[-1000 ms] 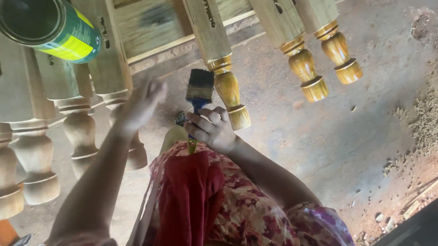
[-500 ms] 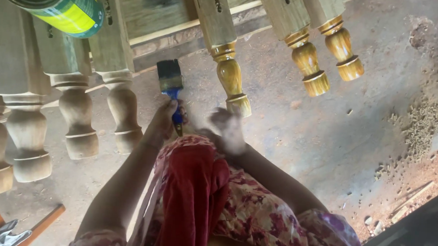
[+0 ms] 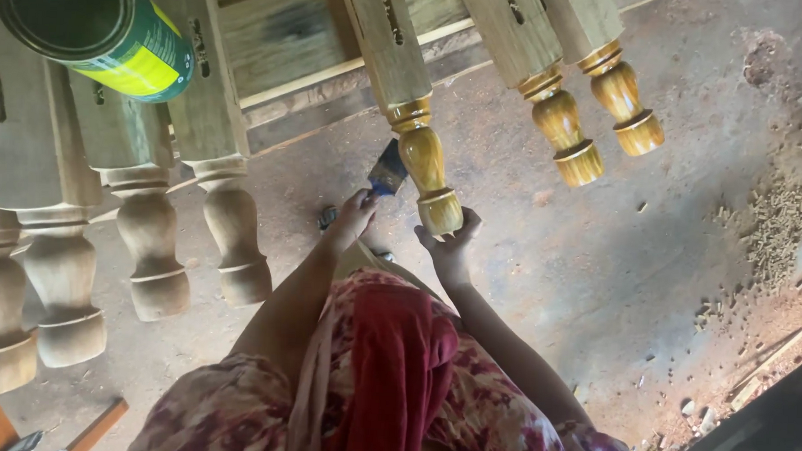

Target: Varnish wooden furniture legs using a paint brush.

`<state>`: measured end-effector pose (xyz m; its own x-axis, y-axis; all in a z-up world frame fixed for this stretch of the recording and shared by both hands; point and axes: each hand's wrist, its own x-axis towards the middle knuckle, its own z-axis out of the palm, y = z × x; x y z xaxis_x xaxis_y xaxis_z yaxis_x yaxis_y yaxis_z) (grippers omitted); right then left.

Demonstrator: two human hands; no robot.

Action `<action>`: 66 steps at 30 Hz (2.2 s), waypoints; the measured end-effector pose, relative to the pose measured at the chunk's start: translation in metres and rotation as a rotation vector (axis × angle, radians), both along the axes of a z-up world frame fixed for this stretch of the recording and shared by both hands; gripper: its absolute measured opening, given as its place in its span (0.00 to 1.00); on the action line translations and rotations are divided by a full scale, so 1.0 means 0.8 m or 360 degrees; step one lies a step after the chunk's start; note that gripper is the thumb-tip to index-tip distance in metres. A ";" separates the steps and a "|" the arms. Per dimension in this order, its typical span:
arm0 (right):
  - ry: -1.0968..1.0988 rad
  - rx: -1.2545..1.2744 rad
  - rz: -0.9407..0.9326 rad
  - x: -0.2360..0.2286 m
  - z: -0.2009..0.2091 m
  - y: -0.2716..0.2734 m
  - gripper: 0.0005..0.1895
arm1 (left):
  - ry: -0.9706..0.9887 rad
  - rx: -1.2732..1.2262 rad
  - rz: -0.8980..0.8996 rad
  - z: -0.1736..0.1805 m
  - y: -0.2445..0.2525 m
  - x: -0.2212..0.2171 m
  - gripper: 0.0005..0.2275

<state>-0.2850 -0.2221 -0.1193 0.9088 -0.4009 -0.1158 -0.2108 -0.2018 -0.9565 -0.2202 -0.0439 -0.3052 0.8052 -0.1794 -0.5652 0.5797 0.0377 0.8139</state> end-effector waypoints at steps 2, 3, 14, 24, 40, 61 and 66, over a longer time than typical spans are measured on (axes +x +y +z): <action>0.0023 0.0032 -0.0059 0.001 0.006 -0.006 0.51 | -0.0135 -0.0209 0.0012 0.021 -0.011 0.015 0.11; 0.0021 0.0029 -0.0051 0.003 0.017 -0.009 0.51 | -0.0138 -0.0212 0.0020 0.040 -0.012 0.022 0.11; -0.0208 0.0190 -0.0215 0.042 0.148 -0.050 0.36 | -0.0696 -0.0073 -0.0090 0.115 -0.064 0.059 0.08; 0.0080 0.0709 -0.0411 0.073 0.182 -0.086 0.24 | -0.0624 0.0507 -0.0091 0.230 -0.044 0.070 0.09; 0.0064 0.0627 -0.0297 0.067 0.135 -0.091 0.24 | -0.1653 0.1629 0.0180 0.290 -0.033 0.095 0.25; 0.0151 0.0738 -0.0349 0.074 0.158 -0.081 0.23 | -0.1913 0.1762 0.0119 0.284 0.004 0.123 0.17; 0.0127 0.0699 -0.0334 0.075 0.150 -0.086 0.22 | -0.2019 0.1861 0.0181 0.323 0.022 0.121 0.20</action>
